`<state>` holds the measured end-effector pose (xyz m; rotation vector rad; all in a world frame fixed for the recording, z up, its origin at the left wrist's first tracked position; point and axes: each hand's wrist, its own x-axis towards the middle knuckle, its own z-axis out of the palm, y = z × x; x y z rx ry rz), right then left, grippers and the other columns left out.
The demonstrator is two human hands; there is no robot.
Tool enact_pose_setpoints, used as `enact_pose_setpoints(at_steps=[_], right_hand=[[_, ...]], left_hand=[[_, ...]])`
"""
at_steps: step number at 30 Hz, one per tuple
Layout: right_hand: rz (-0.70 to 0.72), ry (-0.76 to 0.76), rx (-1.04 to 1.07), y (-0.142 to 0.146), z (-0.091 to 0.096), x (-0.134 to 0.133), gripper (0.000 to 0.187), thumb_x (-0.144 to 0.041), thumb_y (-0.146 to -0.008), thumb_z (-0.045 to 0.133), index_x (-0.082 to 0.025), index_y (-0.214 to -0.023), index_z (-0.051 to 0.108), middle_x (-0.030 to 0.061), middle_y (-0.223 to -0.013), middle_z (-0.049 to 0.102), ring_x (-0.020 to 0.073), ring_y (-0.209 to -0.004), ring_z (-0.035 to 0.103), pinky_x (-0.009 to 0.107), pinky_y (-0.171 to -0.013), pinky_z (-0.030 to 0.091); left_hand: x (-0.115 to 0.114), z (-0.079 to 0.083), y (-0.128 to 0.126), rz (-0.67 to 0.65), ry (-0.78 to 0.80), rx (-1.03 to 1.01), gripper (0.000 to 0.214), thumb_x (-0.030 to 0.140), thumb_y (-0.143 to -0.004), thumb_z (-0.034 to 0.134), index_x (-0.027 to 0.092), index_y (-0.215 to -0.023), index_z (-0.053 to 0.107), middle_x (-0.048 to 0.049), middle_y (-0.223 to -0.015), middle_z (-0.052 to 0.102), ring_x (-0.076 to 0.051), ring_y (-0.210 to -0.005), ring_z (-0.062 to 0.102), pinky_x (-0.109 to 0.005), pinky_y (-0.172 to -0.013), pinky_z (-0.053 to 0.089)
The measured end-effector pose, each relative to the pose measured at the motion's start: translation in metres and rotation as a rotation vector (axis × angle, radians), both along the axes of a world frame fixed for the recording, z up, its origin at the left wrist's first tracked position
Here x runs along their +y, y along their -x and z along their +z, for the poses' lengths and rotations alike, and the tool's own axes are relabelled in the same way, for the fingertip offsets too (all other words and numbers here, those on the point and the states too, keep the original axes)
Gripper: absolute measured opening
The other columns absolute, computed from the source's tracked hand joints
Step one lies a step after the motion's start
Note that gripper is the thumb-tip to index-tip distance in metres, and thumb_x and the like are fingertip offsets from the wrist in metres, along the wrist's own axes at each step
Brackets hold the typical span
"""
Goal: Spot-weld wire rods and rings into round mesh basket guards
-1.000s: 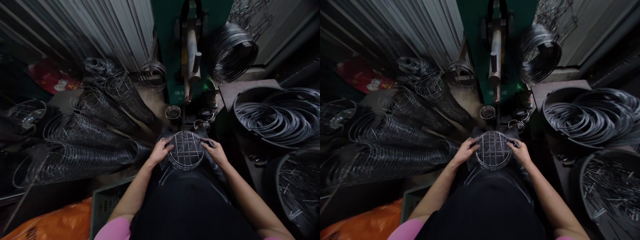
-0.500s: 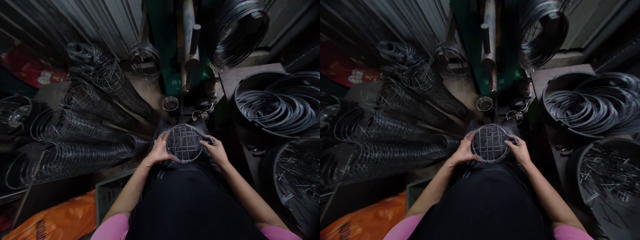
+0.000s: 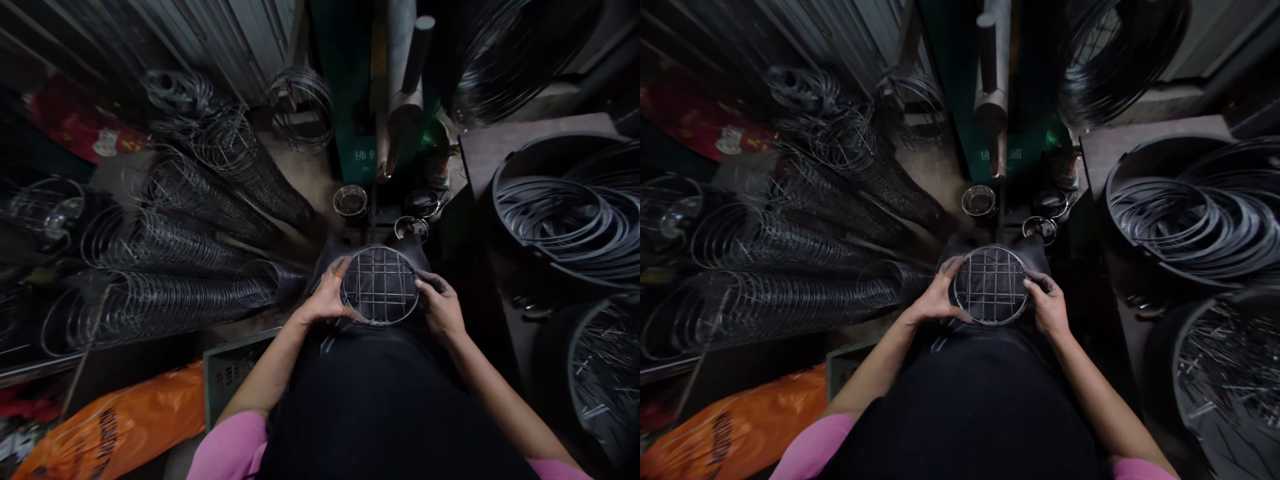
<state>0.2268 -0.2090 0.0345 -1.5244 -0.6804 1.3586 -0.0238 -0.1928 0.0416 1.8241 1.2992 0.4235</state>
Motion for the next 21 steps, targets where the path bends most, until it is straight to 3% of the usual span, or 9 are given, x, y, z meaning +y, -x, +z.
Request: enact_pose_setpoints(at_steps=[6,10,13,17,21], right_hand=[[-0.002,0.028,0.099,0.01,0.002,0.0,0.037,-0.038,-0.067,0.067,-0.022,-0.1,0.061,-0.0026,-0.064,0.056,0.0071,-0.044,0.041,0.02,-0.039,0.029],[0.015,-0.001,0.002,0.01,-0.002,-0.002,0.041,-0.041,-0.069,0.064,-0.022,-0.104,0.06,0.0009,-0.075,0.061,0.0101,-0.051,0.048,0.022,-0.043,0.036],[0.006,-0.094,-0.132,0.009,-0.009,-0.007,0.041,-0.043,-0.071,0.061,-0.022,-0.106,0.061,0.0037,-0.086,0.064,0.0159,-0.068,0.056,0.028,-0.057,0.045],[0.033,-0.168,-0.283,0.007,-0.014,-0.01,0.041,-0.044,-0.073,0.058,-0.02,-0.106,0.061,0.0054,-0.088,0.064,0.0207,-0.082,0.058,0.034,-0.069,0.047],[0.043,-0.18,-0.313,0.008,-0.011,-0.007,0.036,-0.045,-0.075,0.056,-0.019,-0.1,0.062,0.0057,-0.087,0.064,0.0206,-0.083,0.059,0.033,-0.069,0.048]], left_hand=[[0.002,-0.001,0.005,0.044,0.047,-0.206,0.116,0.052,-0.04,0.082,0.022,-0.138,0.027,-0.0124,-0.139,0.032,-0.031,-0.129,0.03,-0.046,-0.11,0.021],[0.002,0.001,0.008,0.061,0.049,-0.219,0.108,0.049,-0.045,0.082,0.024,-0.137,0.031,-0.0103,-0.133,0.04,-0.027,-0.126,0.035,-0.045,-0.109,0.023],[0.003,0.001,0.009,0.065,0.042,-0.218,0.106,0.047,-0.047,0.082,0.026,-0.137,0.031,-0.0086,-0.132,0.042,-0.026,-0.125,0.036,-0.045,-0.109,0.025],[0.007,-0.001,0.01,0.038,0.015,-0.207,0.105,0.046,-0.048,0.081,0.026,-0.137,0.031,-0.0084,-0.128,0.044,-0.026,-0.124,0.037,-0.044,-0.109,0.025],[0.008,0.0,0.009,0.012,-0.004,-0.155,0.112,0.048,-0.044,0.082,0.024,-0.139,0.028,-0.0099,-0.129,0.043,-0.028,-0.124,0.035,-0.045,-0.109,0.024]])
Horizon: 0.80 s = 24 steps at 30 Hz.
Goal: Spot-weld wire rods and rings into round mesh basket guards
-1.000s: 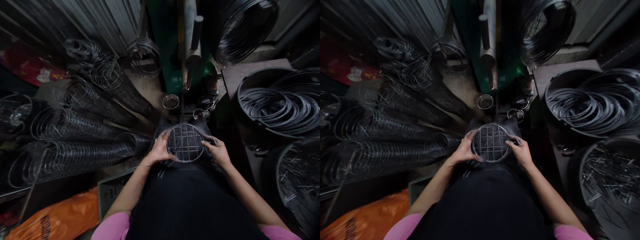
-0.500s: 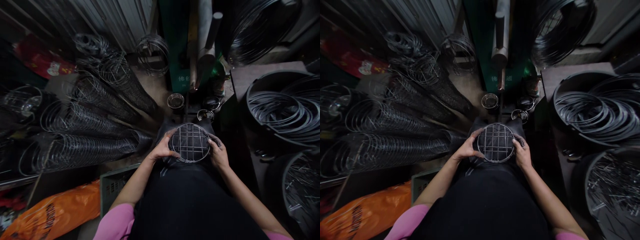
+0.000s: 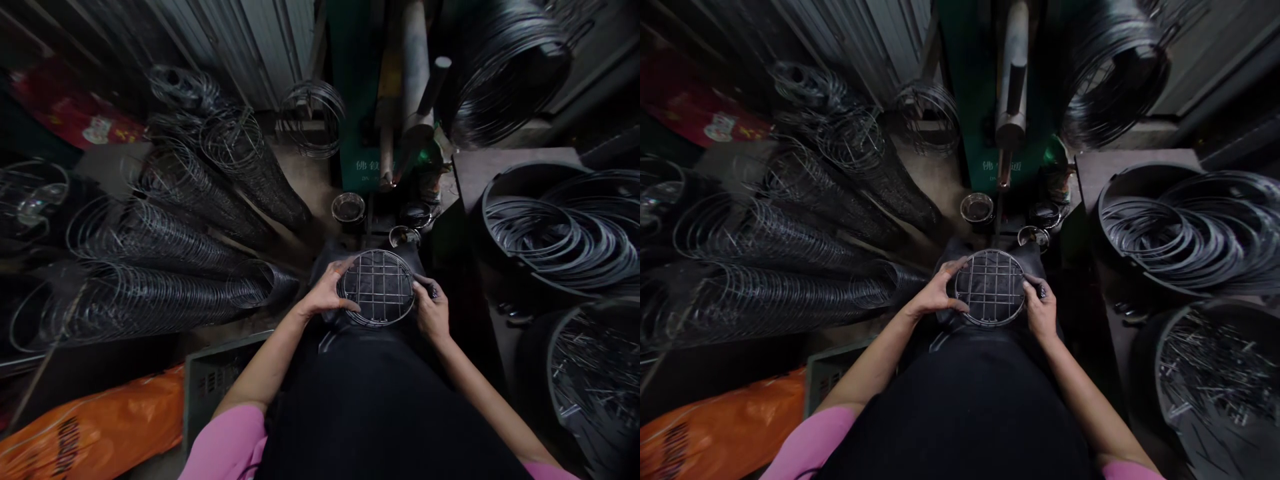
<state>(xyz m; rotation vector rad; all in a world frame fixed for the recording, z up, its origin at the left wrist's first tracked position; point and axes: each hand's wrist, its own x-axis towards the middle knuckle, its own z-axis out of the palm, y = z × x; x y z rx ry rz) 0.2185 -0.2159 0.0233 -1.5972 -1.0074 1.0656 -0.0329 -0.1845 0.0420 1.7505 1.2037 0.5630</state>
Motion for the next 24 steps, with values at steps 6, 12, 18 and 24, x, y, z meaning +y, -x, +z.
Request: enact_pose_setpoints(at_steps=[6,12,18,24], right_hand=[[-0.039,0.073,0.123,0.001,0.004,0.005,0.036,-0.044,-0.072,0.061,-0.019,-0.097,0.062,0.0046,-0.087,0.064,0.0173,-0.073,0.058,0.029,-0.06,0.048],[-0.015,0.152,0.231,0.0,0.008,0.006,0.042,-0.042,-0.068,0.066,-0.02,-0.104,0.061,0.0053,-0.095,0.065,0.0171,-0.074,0.06,0.028,-0.059,0.049],[0.108,0.139,0.09,-0.01,0.012,0.014,0.042,-0.041,-0.07,0.065,-0.022,-0.107,0.064,0.0055,-0.099,0.067,0.0209,-0.09,0.061,0.035,-0.078,0.05],[0.201,0.078,-0.051,-0.014,0.013,0.025,0.034,-0.039,-0.068,0.065,-0.021,-0.097,0.068,0.0053,-0.101,0.067,0.0224,-0.1,0.059,0.041,-0.094,0.041]], left_hand=[[0.0,0.0,-0.002,-0.028,-0.01,0.1,0.123,0.053,-0.04,0.082,0.026,-0.142,0.019,-0.0118,-0.134,0.037,-0.03,-0.125,0.031,-0.05,-0.106,0.024],[0.002,0.0,-0.001,-0.093,-0.083,0.278,0.127,0.068,-0.039,0.073,0.024,-0.143,0.015,-0.0146,-0.135,0.035,-0.033,-0.123,0.032,-0.05,-0.104,0.024],[0.01,0.016,-0.002,-0.153,-0.122,0.433,0.123,0.074,-0.041,0.067,0.025,-0.142,0.018,-0.0135,-0.128,0.046,-0.035,-0.116,0.039,-0.055,-0.103,0.018],[0.021,0.028,-0.008,-0.184,-0.17,0.556,0.121,0.075,-0.036,0.068,0.022,-0.137,0.03,-0.02,-0.141,0.031,-0.04,-0.127,0.027,-0.064,-0.102,0.007]])
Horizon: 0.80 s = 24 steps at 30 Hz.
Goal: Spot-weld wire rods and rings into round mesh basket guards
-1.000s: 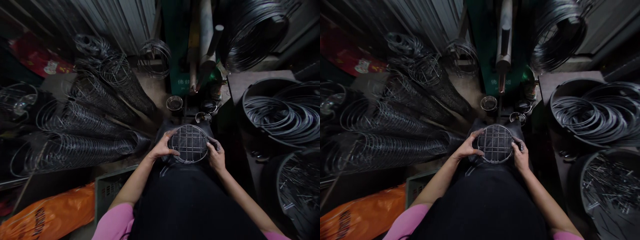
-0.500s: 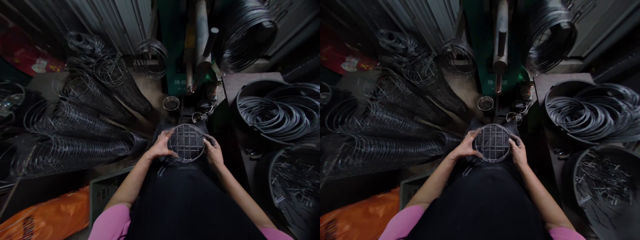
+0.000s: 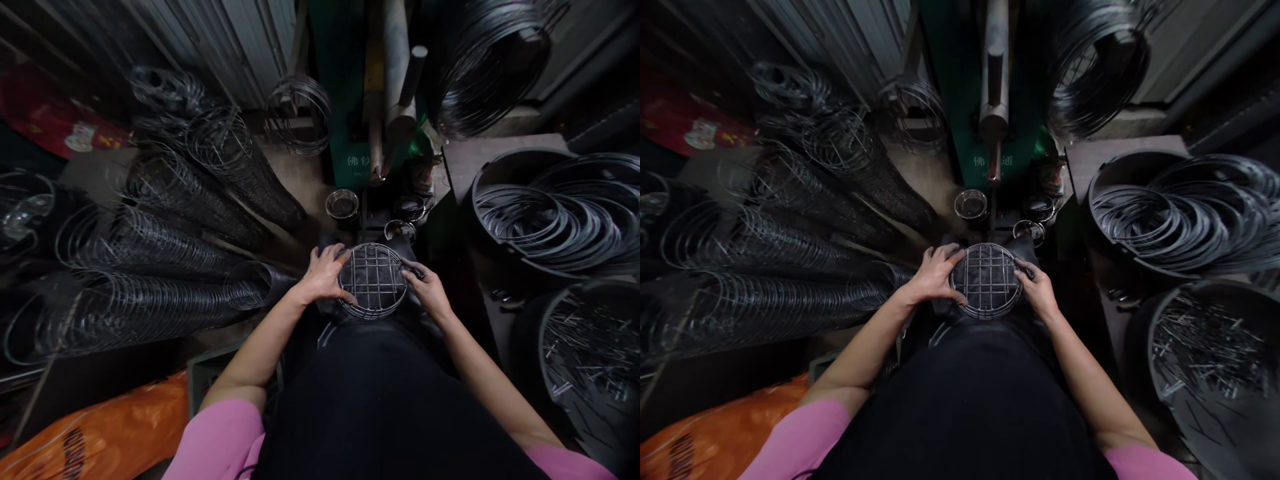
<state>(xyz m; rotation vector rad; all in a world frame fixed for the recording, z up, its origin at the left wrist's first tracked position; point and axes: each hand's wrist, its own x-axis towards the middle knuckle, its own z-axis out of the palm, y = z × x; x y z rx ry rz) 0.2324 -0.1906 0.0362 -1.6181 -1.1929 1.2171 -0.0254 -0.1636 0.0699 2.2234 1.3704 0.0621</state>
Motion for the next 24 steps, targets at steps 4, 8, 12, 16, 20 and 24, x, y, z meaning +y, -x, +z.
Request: enact_pose_setpoints(at_steps=[4,8,12,16,20,24], right_hand=[[-0.026,-0.082,0.004,0.004,0.002,-0.002,0.049,-0.035,-0.067,0.066,-0.022,-0.114,0.06,0.0051,-0.108,0.064,0.0218,-0.101,0.057,0.038,-0.091,0.044],[0.002,0.017,0.123,0.001,0.003,-0.005,0.05,-0.037,-0.065,0.068,-0.018,-0.11,0.062,0.0058,-0.088,0.067,0.0206,-0.08,0.061,0.034,-0.069,0.051],[0.019,0.016,0.12,-0.004,-0.002,-0.001,0.042,-0.036,-0.063,0.07,-0.019,-0.101,0.066,0.0045,-0.085,0.067,0.0198,-0.08,0.061,0.035,-0.071,0.05],[0.054,0.001,0.1,-0.004,-0.01,0.002,0.038,-0.038,-0.065,0.068,-0.024,-0.1,0.066,0.0033,-0.101,0.066,0.0209,-0.099,0.058,0.038,-0.091,0.043],[0.043,-0.019,0.075,-0.002,-0.01,0.0,0.041,-0.04,-0.066,0.065,-0.023,-0.103,0.063,0.0032,-0.102,0.065,0.02,-0.096,0.058,0.035,-0.087,0.044],[-0.12,0.152,0.264,-0.014,-0.014,0.011,0.053,-0.044,-0.064,0.065,-0.023,-0.111,0.054,-0.0009,-0.072,0.06,0.0127,-0.055,0.052,0.029,-0.054,0.045]], left_hand=[[-0.004,0.002,-0.001,-0.024,0.03,-0.023,0.123,0.073,-0.039,0.069,0.019,-0.14,0.022,-0.0223,-0.144,0.024,-0.039,-0.131,0.023,-0.066,-0.101,0.007],[-0.01,0.002,0.002,-0.017,0.07,-0.035,0.125,0.071,-0.043,0.069,0.022,-0.142,0.012,-0.022,-0.145,0.023,-0.04,-0.132,0.023,-0.067,-0.1,0.01],[-0.005,0.002,0.001,-0.027,0.057,0.009,0.122,0.069,-0.043,0.07,0.021,-0.141,0.017,-0.0232,-0.145,0.021,-0.041,-0.132,0.021,-0.068,-0.1,0.007],[0.005,0.002,-0.005,-0.075,0.033,0.021,0.116,0.066,-0.045,0.071,0.019,-0.139,0.023,-0.0221,-0.146,0.023,-0.041,-0.134,0.015,-0.07,-0.099,0.003],[0.009,0.006,-0.006,-0.092,0.069,0.015,0.119,0.065,-0.042,0.072,0.017,-0.139,0.024,-0.0235,-0.147,0.019,-0.04,-0.136,0.01,-0.07,-0.099,0.002],[0.024,0.013,0.002,-0.092,0.167,-0.058,0.107,0.064,-0.047,0.071,0.018,-0.135,0.033,-0.0205,-0.147,0.022,-0.037,-0.135,0.019,-0.063,-0.104,0.008]])
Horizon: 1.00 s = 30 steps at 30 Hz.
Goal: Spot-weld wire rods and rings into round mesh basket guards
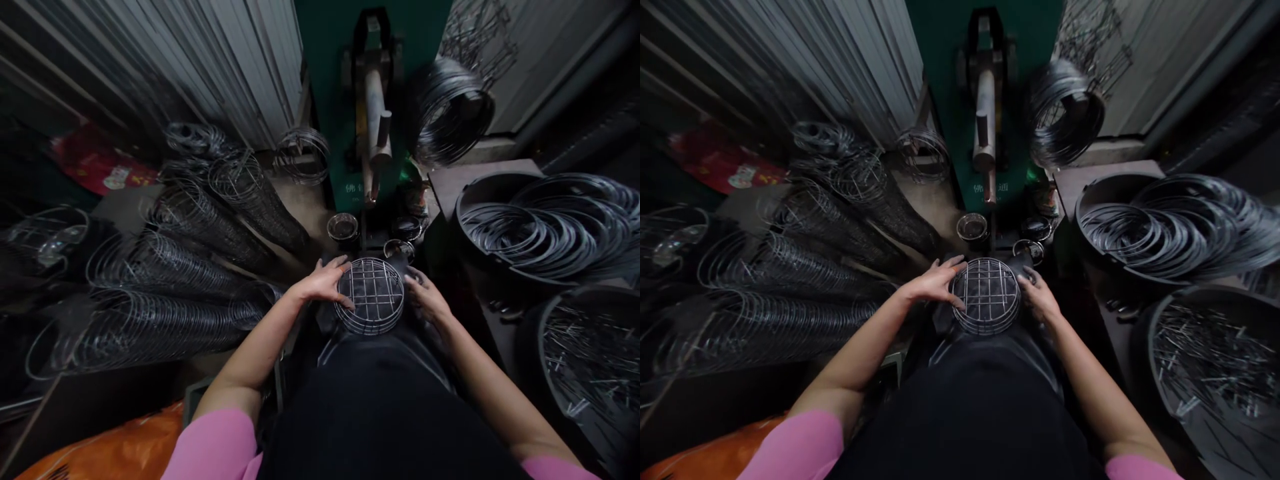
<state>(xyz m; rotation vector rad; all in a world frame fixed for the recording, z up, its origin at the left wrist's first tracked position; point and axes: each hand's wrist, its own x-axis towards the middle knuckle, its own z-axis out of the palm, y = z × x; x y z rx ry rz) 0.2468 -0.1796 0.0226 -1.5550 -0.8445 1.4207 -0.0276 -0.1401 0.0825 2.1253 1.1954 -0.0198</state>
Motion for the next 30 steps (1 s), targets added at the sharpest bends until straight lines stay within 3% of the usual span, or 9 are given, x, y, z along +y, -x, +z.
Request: enact_pose_setpoints(at_steps=[4,7,10,13,15,18,21,24,30], right_hand=[[-0.24,-0.143,0.085,-0.012,-0.023,0.018,0.045,-0.043,-0.062,0.061,-0.021,-0.1,0.052,-0.0032,-0.07,0.055,0.0111,-0.055,0.049,0.029,-0.059,0.044],[-0.234,-0.276,-0.102,-0.01,-0.045,0.023,0.04,-0.042,-0.064,0.059,-0.019,-0.096,0.051,0.0008,-0.077,0.06,0.0161,-0.074,0.055,0.035,-0.076,0.044],[-0.257,-0.285,-0.069,-0.009,-0.061,0.023,0.033,-0.04,-0.065,0.06,-0.019,-0.09,0.051,0.0012,-0.076,0.062,0.0163,-0.076,0.057,0.036,-0.082,0.044],[-0.449,-0.156,0.236,-0.02,-0.063,0.024,0.026,-0.032,-0.063,0.064,-0.02,-0.083,0.052,-0.0017,-0.071,0.06,0.0123,-0.064,0.057,0.03,-0.066,0.049],[-0.528,-0.038,0.421,-0.032,-0.058,0.024,0.023,-0.024,-0.062,0.065,-0.019,-0.082,0.054,-0.0028,-0.069,0.059,0.01,-0.058,0.056,0.023,-0.054,0.048],[-0.491,0.014,0.604,-0.043,-0.046,0.02,0.024,-0.014,-0.063,0.063,-0.018,-0.085,0.058,-0.0039,-0.062,0.056,0.007,-0.052,0.053,0.015,-0.041,0.043],[-0.431,-0.013,0.708,-0.042,-0.034,0.016,0.022,-0.009,-0.065,0.062,-0.018,-0.085,0.059,-0.0038,-0.062,0.057,0.0056,-0.051,0.052,0.013,-0.039,0.044],[-0.449,0.035,0.748,-0.033,-0.023,0.014,0.018,-0.007,-0.066,0.06,-0.018,-0.08,0.058,-0.0015,-0.066,0.061,0.0081,-0.056,0.058,0.019,-0.049,0.053],[-0.417,-0.027,0.821,-0.021,-0.005,0.009,0.011,-0.014,-0.066,0.062,-0.019,-0.073,0.056,-0.0035,-0.059,0.059,0.0107,-0.058,0.06,0.028,-0.056,0.055]], left_hand=[[0.037,0.002,-0.005,0.201,0.191,-0.209,0.088,0.062,-0.062,0.063,0.015,-0.133,0.038,-0.0166,-0.139,0.04,-0.027,-0.126,0.041,-0.04,-0.104,0.032],[0.068,-0.005,-0.028,0.314,0.299,-0.229,0.079,0.061,-0.066,0.06,0.013,-0.127,0.046,-0.0146,-0.129,0.052,-0.025,-0.117,0.051,-0.034,-0.097,0.04],[0.092,-0.017,-0.056,0.221,0.516,-0.147,0.067,0.066,-0.064,0.06,0.015,-0.108,0.06,-0.0093,-0.108,0.066,-0.024,-0.097,0.061,-0.031,-0.079,0.049],[0.103,-0.028,-0.074,0.097,0.806,-0.075,0.055,0.063,-0.063,0.062,0.017,-0.092,0.065,-0.0052,-0.084,0.069,-0.019,-0.072,0.064,-0.027,-0.058,0.05],[0.103,-0.03,-0.076,0.064,0.852,-0.059,0.048,0.057,-0.061,0.067,0.018,-0.09,0.064,-0.0032,-0.08,0.068,-0.017,-0.067,0.062,-0.024,-0.052,0.047],[0.095,-0.021,-0.069,0.033,0.77,-0.063,0.045,0.047,-0.059,0.07,0.018,-0.092,0.063,-0.0024,-0.085,0.067,-0.017,-0.073,0.062,-0.022,-0.053,0.046],[0.081,-0.005,-0.055,0.028,0.59,-0.128,0.053,0.041,-0.053,0.074,0.018,-0.098,0.061,-0.0042,-0.101,0.065,-0.02,-0.09,0.06,-0.025,-0.069,0.048],[0.062,0.01,-0.039,0.034,0.37,-0.172,0.065,0.041,-0.047,0.079,0.017,-0.103,0.059,-0.0063,-0.11,0.063,-0.022,-0.101,0.057,-0.027,-0.084,0.045],[0.015,0.027,-0.007,0.1,0.151,-0.169,0.068,0.046,-0.046,0.079,0.017,-0.103,0.058,-0.0055,-0.1,0.063,-0.023,-0.095,0.058,-0.033,-0.082,0.046]])
